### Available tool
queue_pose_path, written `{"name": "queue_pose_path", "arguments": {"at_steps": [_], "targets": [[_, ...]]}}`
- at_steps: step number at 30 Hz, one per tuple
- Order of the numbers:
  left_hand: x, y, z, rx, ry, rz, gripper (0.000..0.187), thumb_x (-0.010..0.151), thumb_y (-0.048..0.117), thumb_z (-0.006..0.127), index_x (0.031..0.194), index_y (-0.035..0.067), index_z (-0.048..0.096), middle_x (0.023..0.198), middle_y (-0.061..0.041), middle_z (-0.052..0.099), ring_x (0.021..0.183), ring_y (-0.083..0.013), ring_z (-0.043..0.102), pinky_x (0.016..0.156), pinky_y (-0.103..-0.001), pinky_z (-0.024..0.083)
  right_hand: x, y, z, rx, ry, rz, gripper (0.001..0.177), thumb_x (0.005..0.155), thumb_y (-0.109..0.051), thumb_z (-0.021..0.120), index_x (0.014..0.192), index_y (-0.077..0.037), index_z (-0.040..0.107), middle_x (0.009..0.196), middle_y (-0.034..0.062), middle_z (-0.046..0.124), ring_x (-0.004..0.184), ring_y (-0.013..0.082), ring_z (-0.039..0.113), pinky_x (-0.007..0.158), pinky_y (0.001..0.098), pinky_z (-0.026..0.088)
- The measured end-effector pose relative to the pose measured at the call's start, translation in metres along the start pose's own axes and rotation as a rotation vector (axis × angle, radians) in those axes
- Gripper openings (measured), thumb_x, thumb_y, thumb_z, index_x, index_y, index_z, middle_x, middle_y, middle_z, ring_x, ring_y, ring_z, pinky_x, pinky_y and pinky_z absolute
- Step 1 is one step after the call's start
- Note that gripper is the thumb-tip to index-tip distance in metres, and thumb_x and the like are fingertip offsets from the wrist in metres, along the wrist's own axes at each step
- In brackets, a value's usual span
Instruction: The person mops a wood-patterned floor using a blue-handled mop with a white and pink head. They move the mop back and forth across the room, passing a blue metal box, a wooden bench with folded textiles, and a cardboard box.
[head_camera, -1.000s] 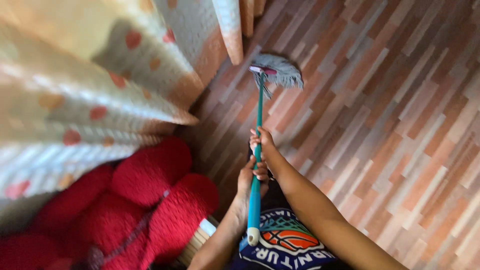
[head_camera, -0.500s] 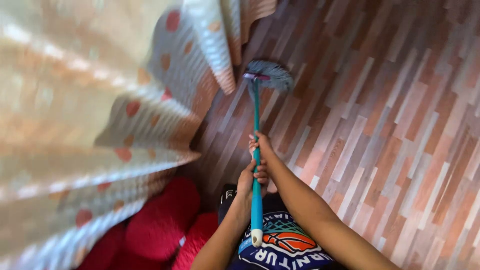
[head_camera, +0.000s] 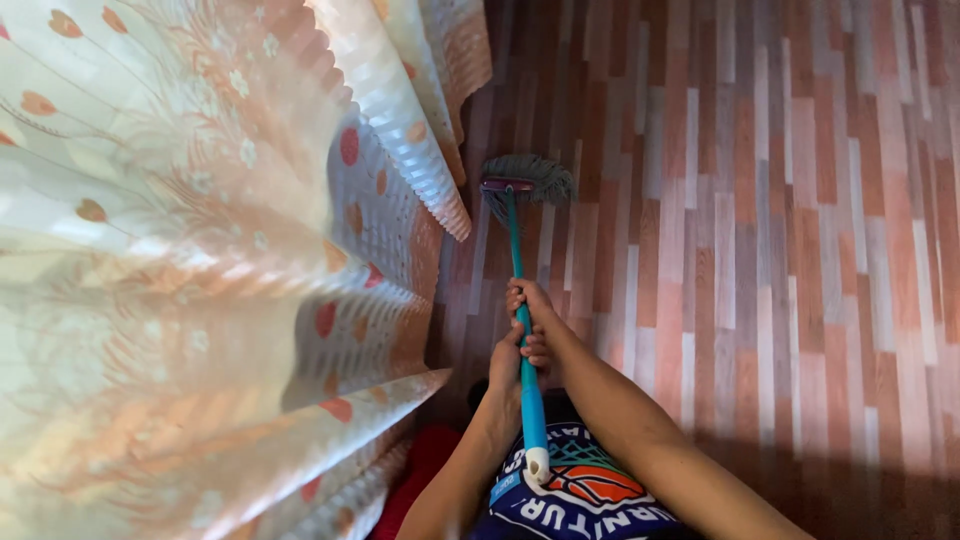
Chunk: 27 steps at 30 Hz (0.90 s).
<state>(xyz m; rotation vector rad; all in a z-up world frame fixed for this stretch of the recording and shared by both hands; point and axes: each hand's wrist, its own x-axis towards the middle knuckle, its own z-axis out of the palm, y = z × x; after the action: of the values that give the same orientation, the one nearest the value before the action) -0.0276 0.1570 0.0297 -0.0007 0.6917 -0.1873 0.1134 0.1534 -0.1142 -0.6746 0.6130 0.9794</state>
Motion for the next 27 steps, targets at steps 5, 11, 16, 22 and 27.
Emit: {"name": "queue_pose_path", "arguments": {"at_steps": [5, 11, 16, 22, 27], "targets": [[-0.026, 0.037, -0.022, -0.062, -0.061, -0.110, 0.031, 0.108, 0.033, 0.050, 0.107, 0.004, 0.061, 0.074, 0.006, 0.053, 0.052, -0.0035, 0.053, 0.046, -0.022, 0.045, 0.008, 0.037, 0.012, -0.099, 0.130, -0.150, 0.021, 0.090, -0.023, 0.069, 0.083, -0.009, 0.056, 0.061, -0.0042, 0.048, 0.046, 0.0051, 0.055, 0.043, 0.0220, 0.053], [-0.065, 0.050, 0.004, 0.046, 0.079, -0.089, 0.029, 0.109, 0.033, 0.049, 0.109, 0.005, 0.058, 0.072, 0.007, 0.048, 0.048, -0.0029, 0.052, 0.043, -0.021, 0.047, -0.037, 0.039, 0.054, 0.056, 0.184, -0.159, 0.024, 0.089, -0.017, 0.070, 0.076, -0.008, 0.052, 0.055, -0.0050, 0.041, 0.044, 0.0067, 0.050, 0.041, 0.0210, 0.050], [-0.037, 0.067, 0.015, 0.160, 0.154, -0.024, 0.026, 0.108, 0.032, 0.049, 0.106, 0.007, 0.056, 0.071, 0.008, 0.048, 0.047, -0.0021, 0.052, 0.042, -0.019, 0.048, 0.015, 0.040, 0.046, -0.009, 0.199, -0.194, 0.028, 0.089, -0.023, 0.073, 0.075, -0.007, 0.054, 0.051, -0.0048, 0.040, 0.042, 0.0095, 0.051, 0.039, 0.0226, 0.050], [0.015, 0.107, 0.062, 0.167, 0.180, -0.023, 0.029, 0.110, 0.034, 0.046, 0.107, 0.007, 0.056, 0.072, 0.008, 0.050, 0.048, -0.0009, 0.051, 0.041, -0.018, 0.048, 0.028, -0.023, 0.089, 0.084, 0.145, -0.158, 0.022, 0.092, -0.020, 0.069, 0.082, -0.008, 0.053, 0.058, -0.0058, 0.042, 0.043, 0.0053, 0.049, 0.039, 0.0206, 0.049], [0.076, 0.136, 0.113, 0.131, 0.166, -0.092, 0.027, 0.109, 0.030, 0.045, 0.102, 0.006, 0.054, 0.070, 0.008, 0.045, 0.047, -0.0012, 0.050, 0.043, -0.017, 0.046, 0.106, -0.087, 0.087, 0.028, 0.077, -0.103, 0.022, 0.095, -0.026, 0.067, 0.094, -0.007, 0.056, 0.065, -0.0066, 0.044, 0.046, 0.0001, 0.049, 0.040, 0.0185, 0.051]]}}
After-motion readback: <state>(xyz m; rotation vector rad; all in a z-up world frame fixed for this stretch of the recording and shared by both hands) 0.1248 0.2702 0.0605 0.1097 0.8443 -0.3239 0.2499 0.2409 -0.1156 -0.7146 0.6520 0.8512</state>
